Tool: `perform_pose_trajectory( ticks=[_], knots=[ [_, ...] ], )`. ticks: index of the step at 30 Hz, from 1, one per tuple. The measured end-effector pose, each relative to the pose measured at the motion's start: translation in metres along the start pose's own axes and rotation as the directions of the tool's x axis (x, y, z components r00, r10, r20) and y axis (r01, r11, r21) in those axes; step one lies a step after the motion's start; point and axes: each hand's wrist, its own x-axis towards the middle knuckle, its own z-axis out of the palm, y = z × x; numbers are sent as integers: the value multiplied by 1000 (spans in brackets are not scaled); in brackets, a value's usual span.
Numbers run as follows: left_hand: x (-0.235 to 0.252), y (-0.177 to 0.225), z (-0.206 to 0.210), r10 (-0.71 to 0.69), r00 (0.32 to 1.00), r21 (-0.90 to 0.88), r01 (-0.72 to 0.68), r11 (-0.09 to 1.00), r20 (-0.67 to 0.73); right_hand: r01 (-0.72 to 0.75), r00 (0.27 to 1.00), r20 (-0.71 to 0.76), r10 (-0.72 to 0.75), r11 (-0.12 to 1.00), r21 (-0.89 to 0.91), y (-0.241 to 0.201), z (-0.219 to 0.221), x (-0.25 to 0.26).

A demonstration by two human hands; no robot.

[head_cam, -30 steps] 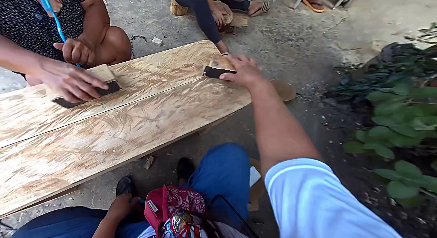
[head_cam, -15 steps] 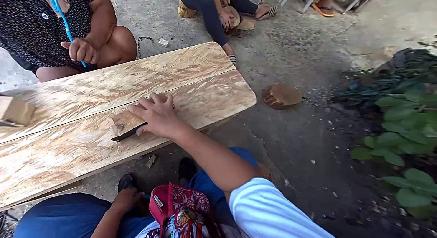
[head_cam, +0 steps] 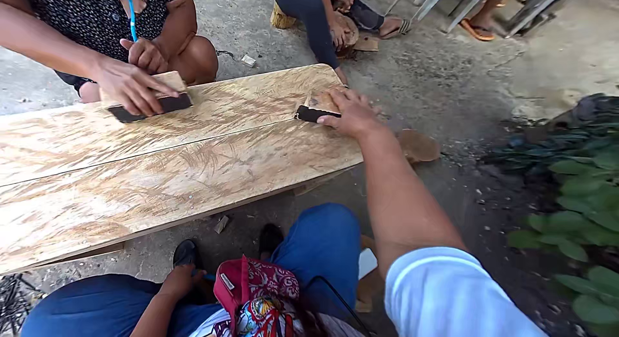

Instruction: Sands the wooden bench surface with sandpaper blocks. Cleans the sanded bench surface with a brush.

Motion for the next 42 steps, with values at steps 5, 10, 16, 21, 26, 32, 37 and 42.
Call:
perform_pose_trajectory(
  ticks=[5, 10, 16, 21, 26, 32, 37, 42],
  knots=[
    [1, 6, -7, 1, 1000, 25, -1, 1000, 27, 402, 915, -15, -402, 916, 8, -136, 47, -52],
    [-1, 20, -14, 9, 1000, 27, -10, 1000, 18, 641, 759, 114, -641, 766, 45, -234, 71, -108],
    [6, 21, -12, 18, 999, 57, -20, 998, 26, 430, 900, 67, -430, 903, 18, -148, 38, -60],
    [7, 12, -8, 0, 1000, 46, -1, 999, 21, 2, 1000, -14, -2, 1000, 19, -2, 4, -5],
    [1, 12, -8, 12, 1000, 0, -12, 1000, 17, -71, 997, -12, 71, 997, 6, -3, 1, -9],
    [6, 17, -12, 6, 999, 44, -7, 999, 37, 356, 934, -39, -355, 935, 8, -159, 56, -62],
    [4, 27, -15, -1, 999, 66, -2, 998, 44, 599, 796, 81, -599, 800, 30, -231, 71, -92],
    [8, 26, -11, 3, 999, 79, -6, 997, 38, 510, 859, 30, -511, 860, 26, -173, 51, -71]
  ],
)
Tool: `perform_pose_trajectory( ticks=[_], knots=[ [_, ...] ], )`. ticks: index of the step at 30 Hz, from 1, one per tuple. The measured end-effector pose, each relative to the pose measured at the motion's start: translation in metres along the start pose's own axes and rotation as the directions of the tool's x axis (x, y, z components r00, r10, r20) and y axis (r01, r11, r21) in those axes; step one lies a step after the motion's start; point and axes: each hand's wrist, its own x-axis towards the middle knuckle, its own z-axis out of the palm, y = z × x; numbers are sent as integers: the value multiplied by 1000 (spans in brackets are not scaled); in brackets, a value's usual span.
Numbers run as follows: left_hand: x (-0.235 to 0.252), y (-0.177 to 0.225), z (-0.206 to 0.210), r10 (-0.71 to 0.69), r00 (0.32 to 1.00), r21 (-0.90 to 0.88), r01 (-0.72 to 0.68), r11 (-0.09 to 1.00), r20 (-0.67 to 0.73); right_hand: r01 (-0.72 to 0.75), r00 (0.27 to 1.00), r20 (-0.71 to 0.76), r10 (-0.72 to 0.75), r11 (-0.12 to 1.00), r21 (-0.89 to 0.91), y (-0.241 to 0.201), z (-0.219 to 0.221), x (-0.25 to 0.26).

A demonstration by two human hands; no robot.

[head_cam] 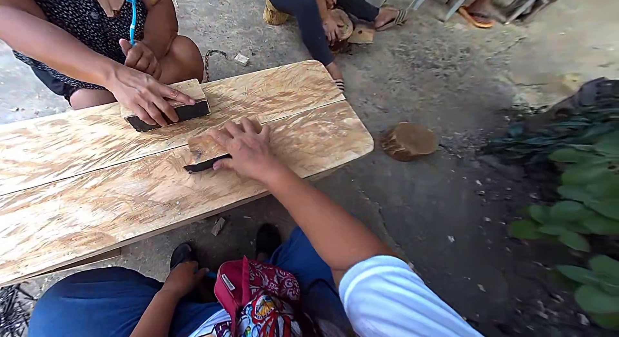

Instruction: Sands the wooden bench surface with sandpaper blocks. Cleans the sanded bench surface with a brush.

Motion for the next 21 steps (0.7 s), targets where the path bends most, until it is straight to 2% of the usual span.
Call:
perform_pose_trajectory(
  ticks=[4, 7, 10, 12, 13, 17, 19, 21],
  knots=[
    [1, -9, 4, -12, 1000, -25, 12, 1000, -7, -251, 966, -76, 248, 967, -32, 106, -27, -17],
    [-1, -19, 9, -16, 1000, -55, 15, 998, -22, -454, 885, -120, 449, 891, -15, 183, -48, -30],
    [-6, -25, 13, -15, 999, -88, 12, 996, -33, -565, 821, -106, 561, 825, -11, 202, -58, -32],
    [-10, -27, 14, -4, 999, -95, -1, 995, -47, -563, 825, -78, 560, 826, -25, 179, -54, -25],
    [-9, -27, 13, 5, 999, -93, -9, 996, -51, -520, 852, -77, 517, 853, -26, 160, -48, -20],
    [-7, -23, 7, 3, 1000, -38, -3, 999, -11, -203, 979, -43, 201, 979, -35, 36, -7, 11],
    [-7, -16, 4, -1, 1000, -22, 1, 1000, -11, -11, 1000, -24, 10, 999, -32, -29, 16, 21],
    [-8, -8, 1, 0, 1000, -12, 0, 1000, -11, 113, 993, 46, -112, 994, -3, -73, 27, 23]
  ],
)
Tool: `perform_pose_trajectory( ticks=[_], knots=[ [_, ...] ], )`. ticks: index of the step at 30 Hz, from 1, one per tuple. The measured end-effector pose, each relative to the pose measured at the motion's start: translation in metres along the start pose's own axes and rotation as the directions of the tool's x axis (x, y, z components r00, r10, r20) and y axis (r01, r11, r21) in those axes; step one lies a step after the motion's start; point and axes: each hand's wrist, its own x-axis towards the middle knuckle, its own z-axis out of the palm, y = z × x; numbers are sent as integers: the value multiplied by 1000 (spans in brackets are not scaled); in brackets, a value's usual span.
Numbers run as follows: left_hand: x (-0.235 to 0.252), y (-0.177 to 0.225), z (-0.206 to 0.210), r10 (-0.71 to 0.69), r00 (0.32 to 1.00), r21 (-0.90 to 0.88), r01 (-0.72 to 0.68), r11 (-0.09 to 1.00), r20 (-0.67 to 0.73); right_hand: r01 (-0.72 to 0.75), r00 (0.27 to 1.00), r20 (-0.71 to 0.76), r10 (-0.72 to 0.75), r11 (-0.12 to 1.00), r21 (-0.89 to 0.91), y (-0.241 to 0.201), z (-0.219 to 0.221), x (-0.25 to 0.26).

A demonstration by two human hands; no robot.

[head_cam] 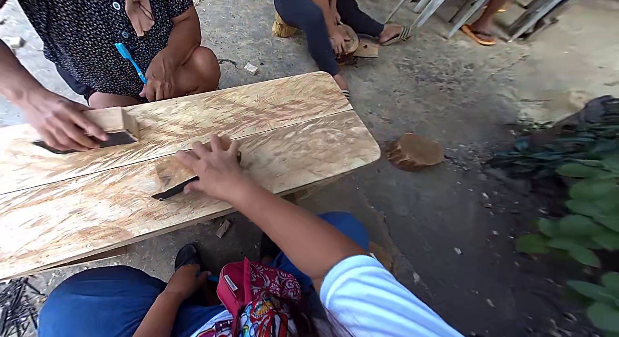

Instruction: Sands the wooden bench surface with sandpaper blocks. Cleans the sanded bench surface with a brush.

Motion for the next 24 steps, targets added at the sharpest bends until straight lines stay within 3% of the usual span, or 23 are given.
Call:
perform_pose_trajectory(
  ticks=[3, 5, 8, 12, 15, 18, 21, 24],
  knots=[
    [0, 7, -2, 0, 1000, 6, 0, 1000, -6, 12, 997, 80, -13, 1000, 19, -1, -7, -3],
    [3, 7, -2, 4, 1000, 10, -4, 1000, -11, -46, 999, 22, 45, 998, 52, 33, -19, -13],
    [7, 1, 2, -1, 1000, 21, 2, 1000, -7, -246, 965, -82, 249, 968, 50, 115, -42, -36],
    [5, -8, 6, -19, 1000, -15, 19, 1000, -17, -554, 821, -126, 556, 831, 54, 243, -72, -79],
    [1, -11, 9, -20, 1000, -27, 20, 999, -20, -691, 712, -118, 692, 721, 57, 285, -86, -100],
    [-2, -10, 8, -12, 1000, -35, 11, 999, -29, -653, 749, -114, 653, 756, 46, 254, -80, -89],
    [-1, -8, 6, 1, 1000, -36, -2, 999, -27, -426, 899, -98, 427, 904, 32, 166, -52, -57],
    [1, 0, 3, -3, 1000, -2, 3, 1000, -11, -127, 990, -54, 127, 992, 9, 61, -18, -30]
  ],
)
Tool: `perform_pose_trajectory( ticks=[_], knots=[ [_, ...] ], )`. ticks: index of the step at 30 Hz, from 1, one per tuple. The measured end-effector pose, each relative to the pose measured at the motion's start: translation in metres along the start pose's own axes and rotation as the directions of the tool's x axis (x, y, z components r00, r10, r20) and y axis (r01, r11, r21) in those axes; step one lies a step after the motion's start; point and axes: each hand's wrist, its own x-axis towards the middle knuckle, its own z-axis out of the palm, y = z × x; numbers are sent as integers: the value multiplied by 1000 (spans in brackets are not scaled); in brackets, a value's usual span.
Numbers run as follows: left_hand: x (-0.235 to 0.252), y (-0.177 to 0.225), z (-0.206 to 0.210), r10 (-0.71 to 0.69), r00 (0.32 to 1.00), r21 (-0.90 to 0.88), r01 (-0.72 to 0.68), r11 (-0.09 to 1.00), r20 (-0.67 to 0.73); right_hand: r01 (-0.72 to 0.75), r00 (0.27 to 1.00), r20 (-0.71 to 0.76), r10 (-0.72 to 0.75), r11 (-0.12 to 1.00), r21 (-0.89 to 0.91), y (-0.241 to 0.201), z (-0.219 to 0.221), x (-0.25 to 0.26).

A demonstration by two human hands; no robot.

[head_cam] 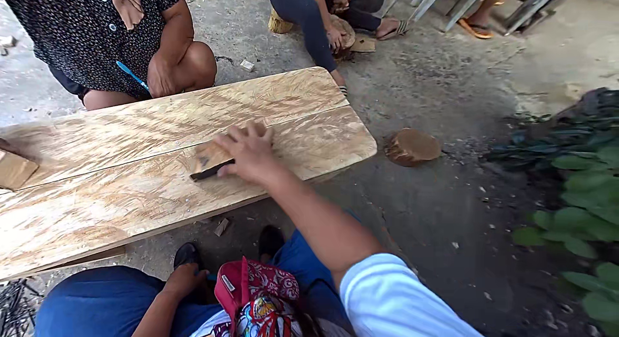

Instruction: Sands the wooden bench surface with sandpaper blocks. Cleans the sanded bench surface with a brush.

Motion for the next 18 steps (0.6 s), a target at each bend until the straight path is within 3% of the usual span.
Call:
perform_pose_trajectory(
  ticks=[2, 5, 10, 14, 16, 18],
  knots=[
    [-3, 8, -2, 7, 1000, 7, -7, 1000, -5, 157, 984, 77, -159, 987, 36, -46, 10, 2],
    [-3, 14, -3, 15, 1000, 24, -15, 1000, -7, 181, 970, 155, -185, 983, 44, -44, 0, 3],
    [5, 6, 2, 8, 1000, 20, -8, 1000, -11, -146, 989, 0, 146, 989, 19, 93, -35, -12],
    [4, -12, 9, -21, 1000, -18, 21, 1000, -22, -503, 860, -85, 503, 864, 28, 217, -65, -38],
    [-1, -16, 12, -27, 999, -43, 26, 999, -41, -613, 785, -92, 613, 789, 28, 239, -74, -46],
    [-5, -18, 14, -25, 998, -66, 21, 998, -57, -617, 781, -95, 617, 786, 34, 230, -72, -44]
  ],
)
